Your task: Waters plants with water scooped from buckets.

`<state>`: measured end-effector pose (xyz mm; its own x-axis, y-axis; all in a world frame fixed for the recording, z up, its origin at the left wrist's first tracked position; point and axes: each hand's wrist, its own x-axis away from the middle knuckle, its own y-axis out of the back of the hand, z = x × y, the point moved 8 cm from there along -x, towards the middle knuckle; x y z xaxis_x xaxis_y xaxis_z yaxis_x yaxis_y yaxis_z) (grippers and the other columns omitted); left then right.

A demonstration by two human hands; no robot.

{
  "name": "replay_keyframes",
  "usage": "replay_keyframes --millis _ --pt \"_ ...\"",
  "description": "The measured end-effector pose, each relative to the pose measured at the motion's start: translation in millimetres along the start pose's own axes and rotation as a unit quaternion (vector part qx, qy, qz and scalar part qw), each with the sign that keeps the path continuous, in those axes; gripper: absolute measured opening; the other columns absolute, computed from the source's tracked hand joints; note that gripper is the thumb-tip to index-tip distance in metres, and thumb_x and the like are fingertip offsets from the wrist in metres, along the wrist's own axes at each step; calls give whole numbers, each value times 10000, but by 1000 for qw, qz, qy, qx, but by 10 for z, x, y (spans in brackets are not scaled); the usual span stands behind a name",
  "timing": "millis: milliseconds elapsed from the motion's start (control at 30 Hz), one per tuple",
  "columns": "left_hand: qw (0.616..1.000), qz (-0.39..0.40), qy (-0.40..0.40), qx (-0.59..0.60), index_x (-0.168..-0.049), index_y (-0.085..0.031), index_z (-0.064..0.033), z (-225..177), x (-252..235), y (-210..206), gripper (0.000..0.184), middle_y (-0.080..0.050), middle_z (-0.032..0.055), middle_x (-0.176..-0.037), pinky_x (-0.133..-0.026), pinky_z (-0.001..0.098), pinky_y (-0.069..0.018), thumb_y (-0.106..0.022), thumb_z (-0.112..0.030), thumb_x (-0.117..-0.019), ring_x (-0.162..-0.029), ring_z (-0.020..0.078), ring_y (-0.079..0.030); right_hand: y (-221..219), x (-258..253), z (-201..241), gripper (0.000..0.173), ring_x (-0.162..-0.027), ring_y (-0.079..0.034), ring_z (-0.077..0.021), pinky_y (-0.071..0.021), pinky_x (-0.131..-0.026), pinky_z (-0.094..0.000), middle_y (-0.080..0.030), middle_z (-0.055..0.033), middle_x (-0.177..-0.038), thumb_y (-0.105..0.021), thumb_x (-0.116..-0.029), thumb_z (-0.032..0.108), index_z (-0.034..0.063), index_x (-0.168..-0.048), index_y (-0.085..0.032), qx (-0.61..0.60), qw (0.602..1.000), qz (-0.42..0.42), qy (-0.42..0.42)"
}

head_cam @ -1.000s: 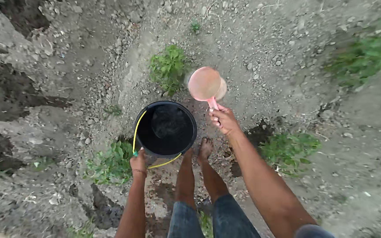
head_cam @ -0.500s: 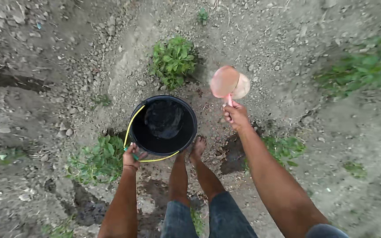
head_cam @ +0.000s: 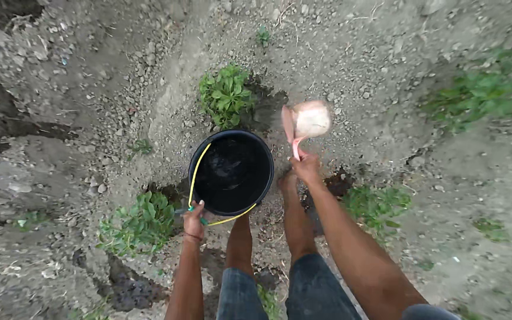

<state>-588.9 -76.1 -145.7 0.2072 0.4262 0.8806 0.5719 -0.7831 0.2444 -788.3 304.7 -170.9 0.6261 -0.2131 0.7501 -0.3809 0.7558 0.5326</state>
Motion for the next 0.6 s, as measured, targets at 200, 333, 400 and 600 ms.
replay_keyframes --millis 200,333,400,600 --pt "995 -8 -77 -62 -1094 -574 -4 -232 308 -475 188 -488 -62 -674 -526 181 -418 -620 -16 -912 -546 12 -460 113 474 -305 391 -1149 -669 -417 -507 -1036 -551 -682 -285 -1233 -625 -987 148 -38 -1330 -647 44 993 19 110" --pt "990 21 -76 -117 -1290 -463 46 -345 672 -972 435 -531 5 -814 -604 209 -451 -637 -29 -899 -657 38 -512 324 852 -450 390 -996 -715 -448 -574 -889 -580 -705 -270 -1166 -529 -1038 145 99 -1410 -637 137 965 61 215" --pt "987 20 -75 -139 -1329 -443 44 -474 929 -1133 475 -538 15 -844 -638 220 -466 -637 -31 -901 -693 46 -530 349 846 -564 402 -943 -713 -465 -580 -808 -602 -694 -267 -1158 -490 -1062 178 216 -1442 -615 213 937 139 239" --pt "962 48 -95 -249 -1423 -383 82 -890 1975 -1682 628 -560 28 -875 -673 245 -511 -632 -112 -881 -713 47 -565 540 440 -65 370 -1132 -648 -474 -545 -931 -593 -658 -256 -1258 -479 -1061 82 119 -1401 -622 263 830 181 457"
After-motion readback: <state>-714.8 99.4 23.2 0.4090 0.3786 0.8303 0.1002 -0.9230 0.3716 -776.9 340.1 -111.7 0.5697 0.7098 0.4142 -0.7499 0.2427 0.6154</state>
